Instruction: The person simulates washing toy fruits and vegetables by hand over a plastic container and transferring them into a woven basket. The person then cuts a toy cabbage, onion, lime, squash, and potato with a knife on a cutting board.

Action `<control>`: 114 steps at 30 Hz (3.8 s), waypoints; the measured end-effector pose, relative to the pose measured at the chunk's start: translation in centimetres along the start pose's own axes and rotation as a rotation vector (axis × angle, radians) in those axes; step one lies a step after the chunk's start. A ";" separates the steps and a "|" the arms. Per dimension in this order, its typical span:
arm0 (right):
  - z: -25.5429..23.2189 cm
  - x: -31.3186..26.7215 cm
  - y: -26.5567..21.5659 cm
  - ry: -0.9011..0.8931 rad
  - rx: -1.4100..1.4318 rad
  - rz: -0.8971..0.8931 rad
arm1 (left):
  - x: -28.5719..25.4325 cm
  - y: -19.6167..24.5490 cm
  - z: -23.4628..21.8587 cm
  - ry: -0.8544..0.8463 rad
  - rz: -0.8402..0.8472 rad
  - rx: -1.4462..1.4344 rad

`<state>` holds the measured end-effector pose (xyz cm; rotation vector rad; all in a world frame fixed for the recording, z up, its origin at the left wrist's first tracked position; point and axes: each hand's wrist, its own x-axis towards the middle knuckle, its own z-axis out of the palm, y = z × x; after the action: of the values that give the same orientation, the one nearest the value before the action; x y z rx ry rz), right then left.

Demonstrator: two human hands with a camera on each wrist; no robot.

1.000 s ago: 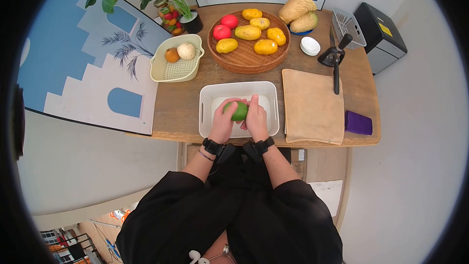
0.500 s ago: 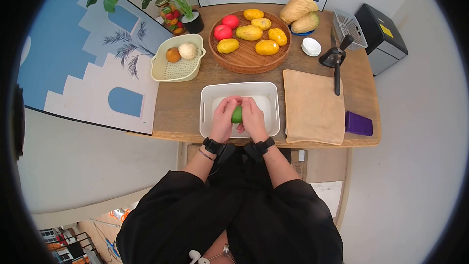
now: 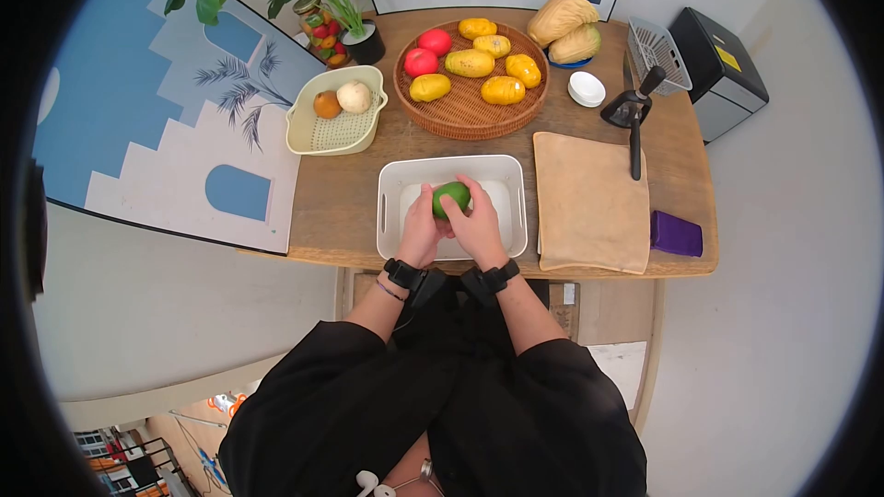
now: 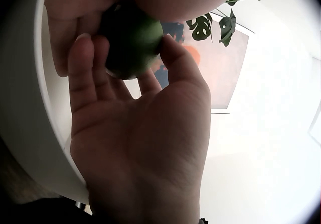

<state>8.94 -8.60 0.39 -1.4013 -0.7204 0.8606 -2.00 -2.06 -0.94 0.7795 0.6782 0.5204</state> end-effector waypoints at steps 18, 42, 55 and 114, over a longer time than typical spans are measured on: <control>-0.6 -0.4 -1.8 0.056 -0.028 0.158 | 1.4 10.8 6.2 -0.113 0.363 -0.118; -0.3 -0.3 -1.4 -0.132 -0.156 0.184 | 8.4 21.9 -16.9 0.603 0.472 1.386; -0.3 -0.2 -1.2 -0.113 -0.191 0.196 | 16.6 23.5 -21.3 0.601 0.057 1.651; -0.7 -0.4 -1.4 -0.080 -0.084 0.152 | -2.1 18.7 -0.1 0.284 0.652 0.790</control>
<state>9.48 -9.25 1.77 -1.5183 -0.7242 1.0202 -6.78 8.00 14.20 1.7189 0.9048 0.9864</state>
